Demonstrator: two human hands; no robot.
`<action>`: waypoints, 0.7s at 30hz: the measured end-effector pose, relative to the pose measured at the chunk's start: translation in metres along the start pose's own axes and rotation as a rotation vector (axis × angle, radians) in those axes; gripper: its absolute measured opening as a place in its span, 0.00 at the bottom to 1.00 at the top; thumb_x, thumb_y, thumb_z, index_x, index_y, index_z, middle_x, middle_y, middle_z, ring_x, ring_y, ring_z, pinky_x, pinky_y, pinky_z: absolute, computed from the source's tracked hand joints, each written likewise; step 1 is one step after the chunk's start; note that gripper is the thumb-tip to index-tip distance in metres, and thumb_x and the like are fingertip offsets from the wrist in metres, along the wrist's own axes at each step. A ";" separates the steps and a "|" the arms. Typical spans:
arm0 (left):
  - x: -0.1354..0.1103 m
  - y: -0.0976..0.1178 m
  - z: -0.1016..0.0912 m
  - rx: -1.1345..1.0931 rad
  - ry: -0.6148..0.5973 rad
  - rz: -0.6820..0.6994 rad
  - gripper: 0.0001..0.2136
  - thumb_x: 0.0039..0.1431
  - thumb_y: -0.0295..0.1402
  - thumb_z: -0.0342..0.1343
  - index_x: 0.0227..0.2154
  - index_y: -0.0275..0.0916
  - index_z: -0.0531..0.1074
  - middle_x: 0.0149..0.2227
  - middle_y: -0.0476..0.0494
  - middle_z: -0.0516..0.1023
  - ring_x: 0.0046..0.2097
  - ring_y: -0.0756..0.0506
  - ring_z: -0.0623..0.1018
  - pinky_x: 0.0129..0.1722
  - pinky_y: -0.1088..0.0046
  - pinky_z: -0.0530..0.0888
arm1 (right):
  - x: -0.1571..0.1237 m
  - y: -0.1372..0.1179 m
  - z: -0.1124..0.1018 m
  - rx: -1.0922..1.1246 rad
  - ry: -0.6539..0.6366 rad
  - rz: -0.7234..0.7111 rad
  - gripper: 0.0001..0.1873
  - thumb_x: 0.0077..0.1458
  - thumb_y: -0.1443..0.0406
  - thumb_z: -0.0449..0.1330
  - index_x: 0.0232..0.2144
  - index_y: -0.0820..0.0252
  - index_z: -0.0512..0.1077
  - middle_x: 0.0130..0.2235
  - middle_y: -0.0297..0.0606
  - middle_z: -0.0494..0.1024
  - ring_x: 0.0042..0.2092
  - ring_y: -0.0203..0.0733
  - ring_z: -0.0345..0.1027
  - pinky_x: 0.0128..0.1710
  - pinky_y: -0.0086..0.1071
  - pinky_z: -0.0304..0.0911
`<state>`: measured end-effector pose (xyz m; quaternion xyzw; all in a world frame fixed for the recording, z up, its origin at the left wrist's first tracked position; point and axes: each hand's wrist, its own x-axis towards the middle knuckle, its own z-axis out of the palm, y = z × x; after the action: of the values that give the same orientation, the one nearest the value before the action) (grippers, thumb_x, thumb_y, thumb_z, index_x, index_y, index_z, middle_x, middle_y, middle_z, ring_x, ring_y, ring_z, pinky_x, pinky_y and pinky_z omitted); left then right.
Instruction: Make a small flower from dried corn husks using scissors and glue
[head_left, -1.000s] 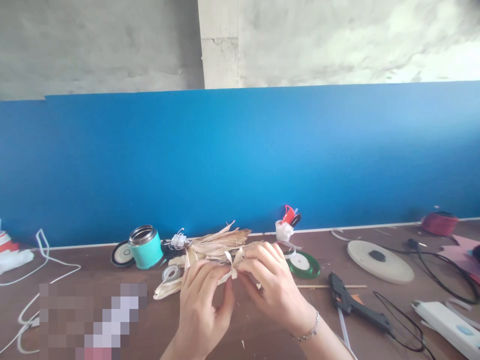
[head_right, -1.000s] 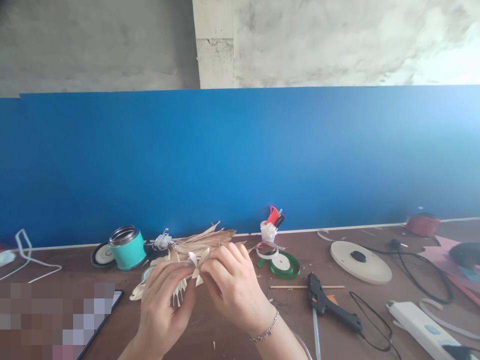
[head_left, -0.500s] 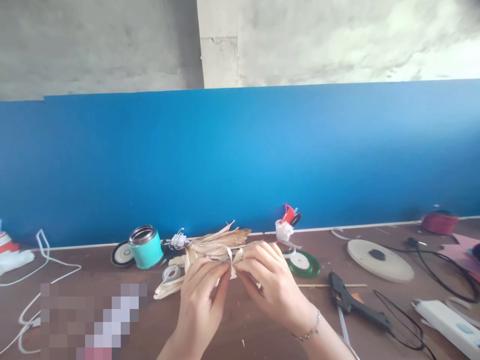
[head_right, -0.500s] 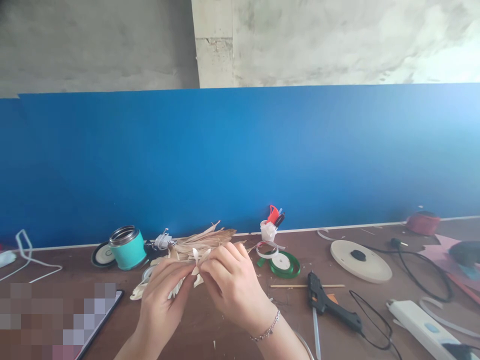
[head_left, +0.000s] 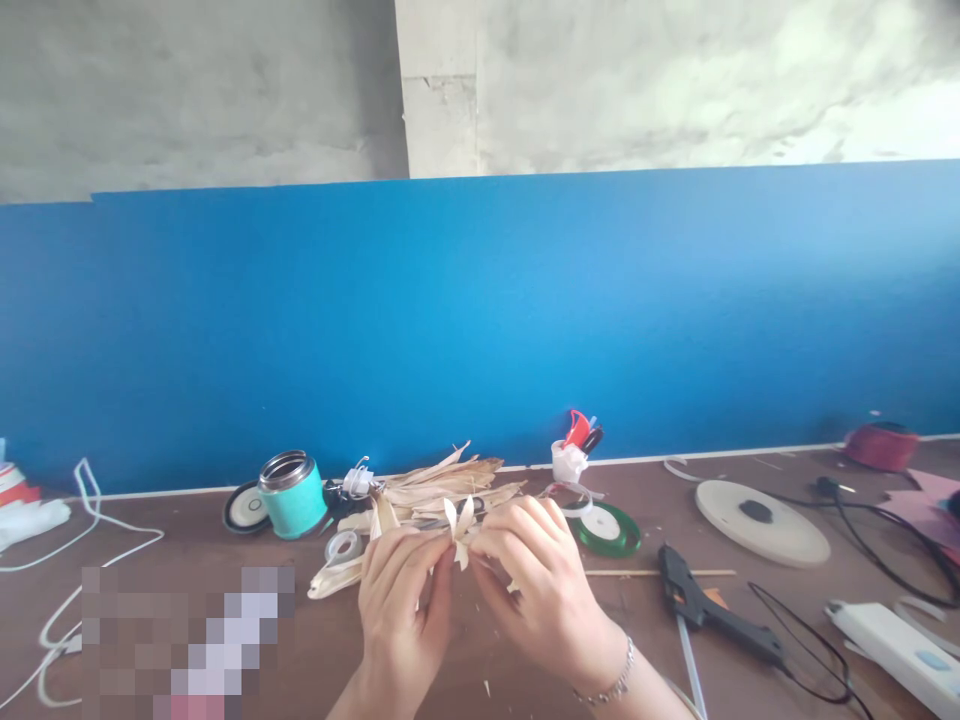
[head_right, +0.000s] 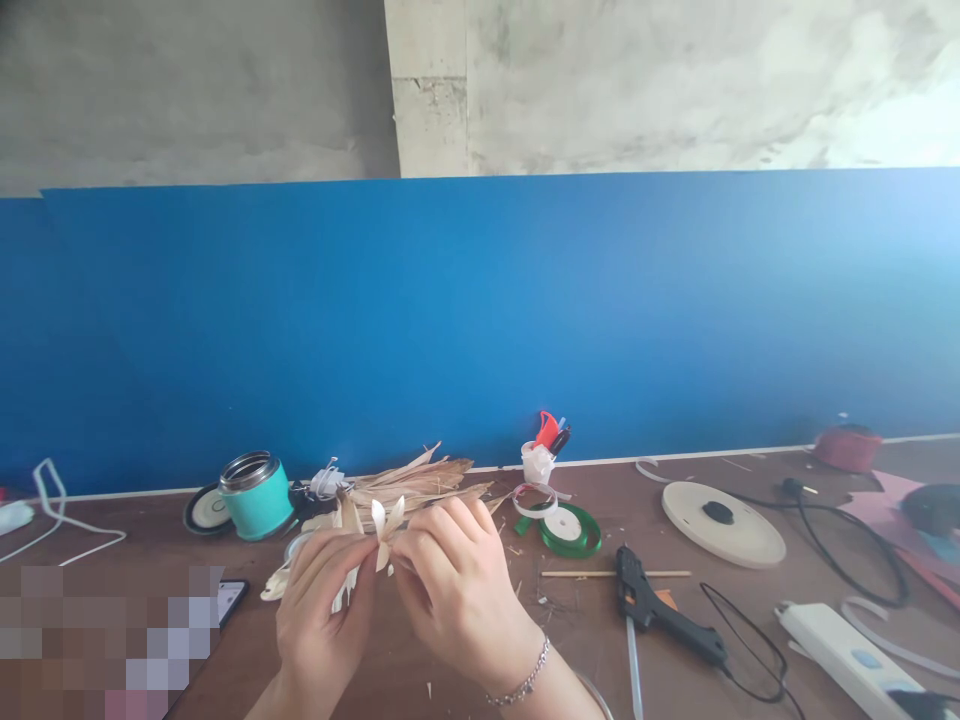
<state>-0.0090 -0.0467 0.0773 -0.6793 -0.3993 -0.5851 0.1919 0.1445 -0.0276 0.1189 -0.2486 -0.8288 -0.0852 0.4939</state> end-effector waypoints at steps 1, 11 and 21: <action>0.000 0.000 0.000 -0.001 0.010 -0.001 0.12 0.52 0.18 0.55 0.35 0.40 0.71 0.29 0.47 0.78 0.33 0.46 0.75 0.36 0.67 0.69 | 0.000 -0.001 0.000 0.001 0.002 -0.003 0.08 0.54 0.75 0.52 0.28 0.59 0.66 0.27 0.34 0.72 0.30 0.37 0.58 0.31 0.33 0.49; 0.002 0.006 -0.001 -0.039 0.043 -0.027 0.12 0.53 0.16 0.51 0.35 0.39 0.69 0.29 0.47 0.76 0.33 0.48 0.73 0.35 0.70 0.69 | -0.003 -0.004 0.000 0.022 0.007 0.012 0.07 0.54 0.73 0.53 0.33 0.58 0.68 0.33 0.36 0.73 0.34 0.38 0.62 0.34 0.33 0.52; -0.008 -0.002 0.013 -0.267 -0.019 -0.406 0.06 0.59 0.26 0.50 0.32 0.40 0.72 0.30 0.47 0.74 0.34 0.46 0.73 0.34 0.72 0.69 | -0.005 0.006 0.020 0.210 -0.067 0.310 0.06 0.50 0.73 0.56 0.30 0.58 0.65 0.32 0.35 0.72 0.36 0.41 0.64 0.36 0.33 0.57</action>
<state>-0.0021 -0.0384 0.0661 -0.6098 -0.4488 -0.6528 -0.0250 0.1341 -0.0171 0.1038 -0.3229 -0.8010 0.0872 0.4965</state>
